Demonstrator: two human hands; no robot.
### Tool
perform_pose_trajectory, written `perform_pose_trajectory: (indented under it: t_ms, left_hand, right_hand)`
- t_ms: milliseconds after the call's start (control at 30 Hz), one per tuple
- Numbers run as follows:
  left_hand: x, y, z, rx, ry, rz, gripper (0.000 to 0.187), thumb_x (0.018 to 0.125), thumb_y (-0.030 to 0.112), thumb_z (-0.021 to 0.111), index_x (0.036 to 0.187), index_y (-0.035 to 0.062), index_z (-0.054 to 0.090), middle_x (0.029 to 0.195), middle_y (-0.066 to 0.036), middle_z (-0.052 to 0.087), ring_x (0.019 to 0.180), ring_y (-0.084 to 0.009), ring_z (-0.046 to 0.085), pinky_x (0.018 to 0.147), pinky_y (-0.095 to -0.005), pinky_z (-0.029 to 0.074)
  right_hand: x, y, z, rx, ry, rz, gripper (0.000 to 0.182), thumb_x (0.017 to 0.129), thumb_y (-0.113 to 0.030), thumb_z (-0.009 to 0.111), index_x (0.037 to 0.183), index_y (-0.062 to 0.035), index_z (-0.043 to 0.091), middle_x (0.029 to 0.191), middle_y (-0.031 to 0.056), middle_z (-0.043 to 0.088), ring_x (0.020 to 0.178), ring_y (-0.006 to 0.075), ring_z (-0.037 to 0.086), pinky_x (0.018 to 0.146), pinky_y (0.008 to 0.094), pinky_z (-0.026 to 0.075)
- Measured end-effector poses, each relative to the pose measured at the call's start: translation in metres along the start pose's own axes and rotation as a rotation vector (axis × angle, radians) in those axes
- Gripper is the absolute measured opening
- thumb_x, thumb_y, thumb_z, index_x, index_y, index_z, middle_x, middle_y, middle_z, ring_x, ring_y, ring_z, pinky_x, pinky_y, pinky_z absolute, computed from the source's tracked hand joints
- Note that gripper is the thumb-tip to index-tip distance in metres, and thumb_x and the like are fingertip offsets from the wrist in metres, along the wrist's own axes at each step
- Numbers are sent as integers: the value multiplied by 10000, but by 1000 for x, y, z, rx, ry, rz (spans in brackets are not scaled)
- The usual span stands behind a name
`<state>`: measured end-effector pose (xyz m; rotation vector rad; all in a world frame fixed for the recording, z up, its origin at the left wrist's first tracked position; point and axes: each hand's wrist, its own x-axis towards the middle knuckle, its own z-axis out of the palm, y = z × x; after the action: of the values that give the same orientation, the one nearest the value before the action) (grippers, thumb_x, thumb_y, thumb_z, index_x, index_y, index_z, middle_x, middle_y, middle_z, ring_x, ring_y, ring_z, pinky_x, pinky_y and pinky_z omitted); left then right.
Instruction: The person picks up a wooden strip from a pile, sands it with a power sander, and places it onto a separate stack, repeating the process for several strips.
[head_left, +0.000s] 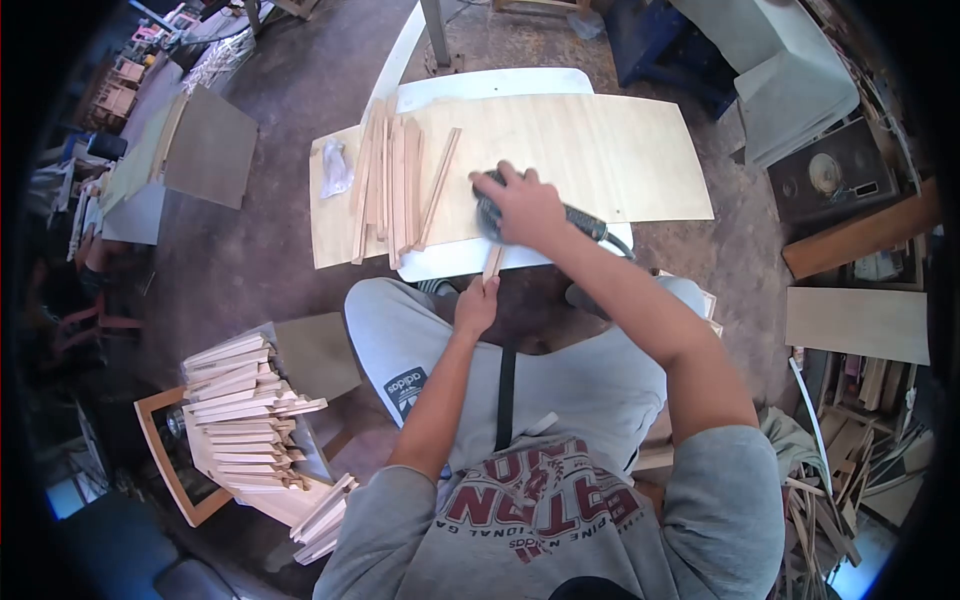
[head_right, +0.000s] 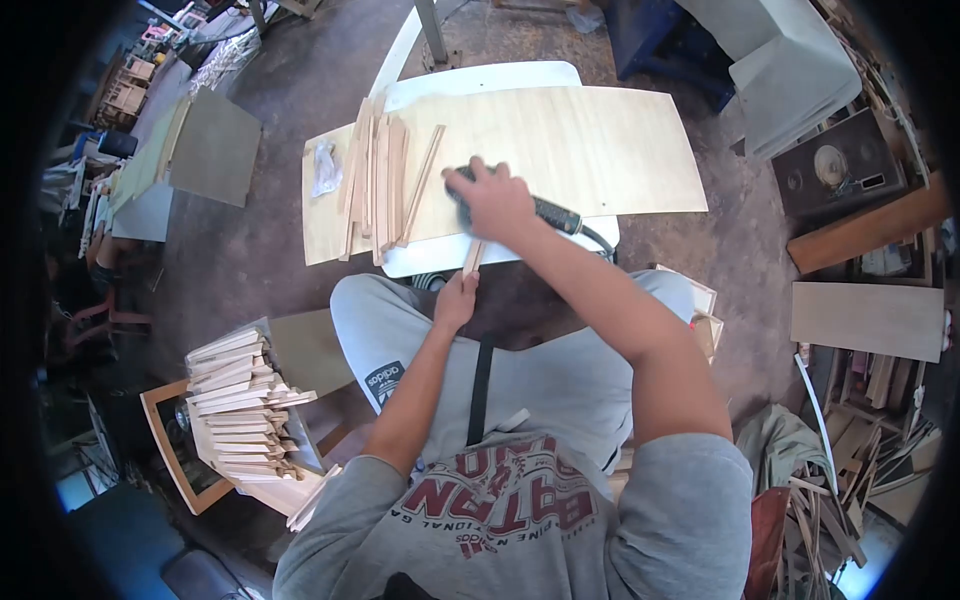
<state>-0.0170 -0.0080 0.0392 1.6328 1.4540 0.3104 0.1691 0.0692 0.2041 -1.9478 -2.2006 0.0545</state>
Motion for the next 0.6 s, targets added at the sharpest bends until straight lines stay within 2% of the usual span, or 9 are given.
perform_pose_trajectory:
  t_ms: [167,267,367,467,567,600]
  left_hand:
    - [7,-9,2,-45,-68,-3,509,1078,470,462,1080,-10,632,995,-354,682,1012,-568,629,859,-627,480]
    - [5,-3,-1,-44,-84,-23,519,1079,476,455,1089,-11,635,1004,-354,681,1021,-566,627,864,-624,480]
    - [8,-4,3,-47,-81,-50,528,1080,484,445,1102,-7,639,1013,-350,683,1029,-560,628,869,-619,480]
    - [3,-6,-1,-16,-82,-61,534,1076,496,443,1108,2,645,1023,-337,688,1037,-554,629,875,-607,482]
    - [3,-1,-5,0,-81,-42,527,1070,496,457,1107,5,644,997,-322,694,1011,-547,640,862,-592,491]
    - [4,-7,-4,-20,-96,-38,523,1067,496,463,1108,6,643,983,-319,694,1000,-544,643,854,-585,495]
  right_hand:
    - [41,41,-7,-26,-5,147,719,759,-142,762,1419,-333,551,1266,114,606,1008,375,674,762,462,604]
    - [29,44,-1,-38,19,78,774,736,-137,785,1436,-356,536,1300,99,598,1009,374,688,722,474,621]
    - [-21,11,-12,50,-37,-128,783,731,-108,784,1427,-362,532,1315,105,580,991,382,693,688,455,630]
    - [-31,-4,-9,61,-68,-179,781,728,-101,782,1422,-363,537,1314,98,571,1021,380,684,688,454,622]
    - [1,10,-11,71,-89,-44,651,818,-136,723,1422,-315,562,1296,129,585,1060,395,658,763,470,591]
    - [16,21,-15,64,-108,35,665,822,-138,711,1443,-320,557,1324,124,587,1085,399,652,840,497,577]
